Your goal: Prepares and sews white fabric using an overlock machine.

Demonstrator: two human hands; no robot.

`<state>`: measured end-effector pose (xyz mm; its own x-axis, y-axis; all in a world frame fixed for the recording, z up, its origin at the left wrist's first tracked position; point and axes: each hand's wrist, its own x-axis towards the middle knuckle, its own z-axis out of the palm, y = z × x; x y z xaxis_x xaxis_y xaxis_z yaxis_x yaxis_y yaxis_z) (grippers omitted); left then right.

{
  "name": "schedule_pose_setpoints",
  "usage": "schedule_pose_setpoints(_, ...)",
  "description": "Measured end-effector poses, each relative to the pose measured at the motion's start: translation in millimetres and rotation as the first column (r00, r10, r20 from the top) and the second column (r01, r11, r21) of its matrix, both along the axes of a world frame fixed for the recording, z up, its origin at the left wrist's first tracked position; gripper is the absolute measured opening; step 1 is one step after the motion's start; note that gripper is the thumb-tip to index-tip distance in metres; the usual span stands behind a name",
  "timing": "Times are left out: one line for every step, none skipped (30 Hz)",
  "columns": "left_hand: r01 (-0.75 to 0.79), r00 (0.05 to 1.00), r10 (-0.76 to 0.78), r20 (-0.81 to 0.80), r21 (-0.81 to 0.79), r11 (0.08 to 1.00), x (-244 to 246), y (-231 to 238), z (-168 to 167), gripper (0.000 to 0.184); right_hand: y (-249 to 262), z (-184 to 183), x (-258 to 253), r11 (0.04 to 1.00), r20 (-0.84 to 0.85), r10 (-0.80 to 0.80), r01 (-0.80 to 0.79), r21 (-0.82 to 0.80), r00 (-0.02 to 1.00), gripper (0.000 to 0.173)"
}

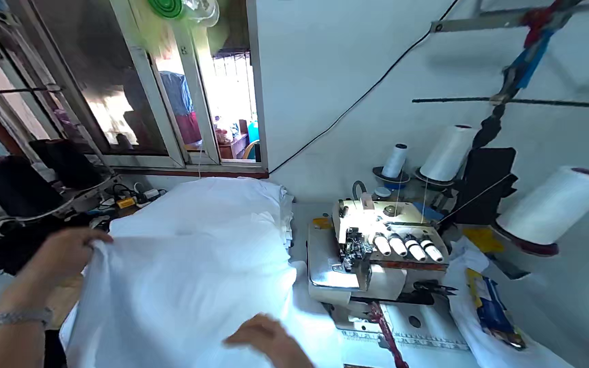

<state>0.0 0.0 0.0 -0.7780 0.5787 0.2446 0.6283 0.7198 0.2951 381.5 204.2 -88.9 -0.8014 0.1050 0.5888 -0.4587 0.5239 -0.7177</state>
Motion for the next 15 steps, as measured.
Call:
schedule_pose_setpoints(0.001,0.996,0.007,0.092,-0.086,0.996,-3.5,2.5,-24.5,0.027,18.8,-29.6,-9.5,0.966,0.043,-0.248,0.244,0.090,0.968,0.032)
schedule_pose_setpoints(0.037,0.986,-0.013,0.166,-0.142,0.989,-3.8,11.9,-45.6,0.034,34.9,-56.0,-14.7,0.898,0.114,-0.433,0.416,0.144,0.894,0.025)
schedule_pose_setpoints(0.090,0.975,-0.054,0.216,-0.161,0.983,0.2,28.7,-62.2,0.039,46.9,-76.8,-15.3,0.832,0.194,-0.553,0.526,0.177,0.810,0.022)
schedule_pose_setpoints(0.158,0.963,-0.123,0.240,-0.133,0.978,4.5,50.3,-76.9,0.041,54.7,-91.4,-12.8,0.774,0.262,-0.633,0.593,0.220,0.728,0.024)
schedule_pose_setpoints(0.219,0.950,-0.196,0.243,-0.074,0.973,11.5,75.6,-89.0,0.039,59.0,-101.4,-8.8,0.731,0.309,-0.683,0.629,0.267,0.662,0.028)
schedule_pose_setpoints(0.268,0.941,-0.262,0.214,0.001,0.963,19.0,102.6,-100.0,0.035,61.5,-110.2,-5.2,0.696,0.317,-0.718,0.652,0.302,0.620,0.034)
schedule_pose_setpoints(0.298,0.939,-0.307,0.154,0.081,0.951,26.7,131.1,-109.5,0.032,63.1,-117.3,-2.6,0.667,0.299,-0.745,0.673,0.319,0.596,0.041)
schedule_pose_setpoints(0.310,0.942,-0.326,0.078,0.165,0.936,32.6,160.0,-118.1,0.032,63.7,-121.6,-0.7,0.649,0.284,-0.761,0.689,0.323,0.583,0.049)
schedule_pose_setpoints(0.300,0.948,-0.316,0.032,0.236,0.924,37.2,188.1,-123.0,0.036,63.5,-122.7,0.3,0.633,0.279,-0.774,0.703,0.323,0.569,0.058)
schedule_pose_setpoints(0.281,0.955,-0.296,0.009,0.293,0.914,39.4,214.3,-126.1,0.043,62.7,-121.7,0.4,0.615,0.287,-0.788,0.716,0.329,0.545,0.068)
schedule_pose_setpoints(0.253,0.962,-0.273,0.021,0.319,0.913,39.4,237.7,-126.8,0.050,61.5,-120.7,-0.4,0.591,0.294,-0.806,0.728,0.348,0.514,0.075)
schedule_pose_setpoints(0.221,0.966,-0.253,0.062,0.316,0.923,37.7,258.0,-126.3,0.056,60.7,-120.2,-1.6,0.570,0.302,-0.821,0.731,0.375,0.485,0.078)
schedule_pose_setpoints(0.192,0.966,-0.233,0.111,0.294,0.936,36.0,275.3,-124.9,0.057,60.8,-120.1,-3.3,0.550,0.301,-0.834,0.731,0.403,0.462,0.077)
schedule_pose_setpoints(0.171,0.964,-0.217,0.151,0.268,0.948,35.1,289.5,-122.8,0.054,61.5,-119.9,-4.8,0.540,0.297,-0.841,0.727,0.425,0.452,0.073)
schedule_pose_setpoints(0.152,0.963,-0.199,0.180,0.244,0.958,35.3,300.8,-120.3,0.049,62.3,-118.8,-5.5,0.552,0.310,-0.834,0.711,0.437,0.457,0.067)
